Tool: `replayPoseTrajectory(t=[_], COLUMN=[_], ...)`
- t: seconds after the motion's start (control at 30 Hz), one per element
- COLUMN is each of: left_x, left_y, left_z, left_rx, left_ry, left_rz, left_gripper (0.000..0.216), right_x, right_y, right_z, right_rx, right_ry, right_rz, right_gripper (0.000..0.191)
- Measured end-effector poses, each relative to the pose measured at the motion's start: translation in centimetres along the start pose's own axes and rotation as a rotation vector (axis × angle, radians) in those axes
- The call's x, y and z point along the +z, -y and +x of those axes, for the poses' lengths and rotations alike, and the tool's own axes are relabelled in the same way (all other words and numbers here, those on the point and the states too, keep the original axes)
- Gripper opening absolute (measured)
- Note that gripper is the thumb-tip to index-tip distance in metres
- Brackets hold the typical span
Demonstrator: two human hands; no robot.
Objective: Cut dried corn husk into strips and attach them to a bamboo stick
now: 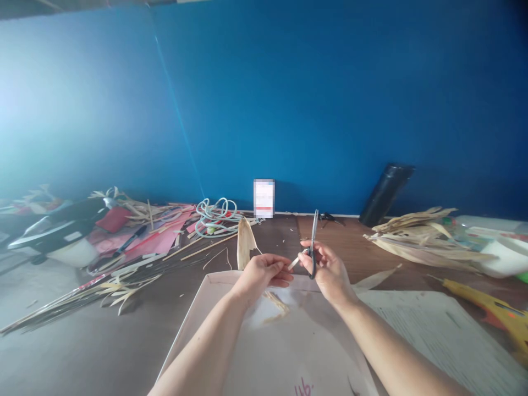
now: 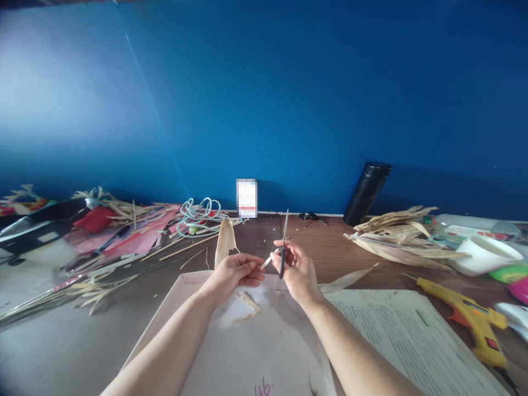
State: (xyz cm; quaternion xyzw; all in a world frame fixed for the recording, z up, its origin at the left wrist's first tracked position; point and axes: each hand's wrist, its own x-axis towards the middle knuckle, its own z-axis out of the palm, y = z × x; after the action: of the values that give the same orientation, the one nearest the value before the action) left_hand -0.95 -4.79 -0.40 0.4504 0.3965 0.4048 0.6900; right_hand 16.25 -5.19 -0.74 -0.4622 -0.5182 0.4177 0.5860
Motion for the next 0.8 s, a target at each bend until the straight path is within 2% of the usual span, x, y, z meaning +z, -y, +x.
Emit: replayPoseTrajectory(t=[0.2, 0.63, 0.73, 0.8], left_x=[0.2, 0.9, 0.7, 0.5], left_y=[-0.1, -0.9, -1.1, -1.2], left_z=[-0.1, -0.5, -0.5, -0.4], left_rx=[-0.021, 0.006, 0.020, 0.038], left_ry=[0.021, -0.062, -0.084, -0.109], left_rz=[0.040, 0.141, 0.089, 0.025], left_gripper=[0.034, 0.034, 0.033, 0.032], right_x=[0.3, 0.6, 0.3, 0.2], right_y=[0.0, -0.4, 0.2, 0.9], right_z=[-0.3, -0.6, -0.7, -0.8], right_rx=[-0.018, -0.055, -0.027, 0.018], right_ry=[0.020, 0.047, 0.041, 0.087], right_rz=[0.008, -0.040, -0.074, -0.091], right_gripper=[0.037, 0.033, 0.034, 0.034])
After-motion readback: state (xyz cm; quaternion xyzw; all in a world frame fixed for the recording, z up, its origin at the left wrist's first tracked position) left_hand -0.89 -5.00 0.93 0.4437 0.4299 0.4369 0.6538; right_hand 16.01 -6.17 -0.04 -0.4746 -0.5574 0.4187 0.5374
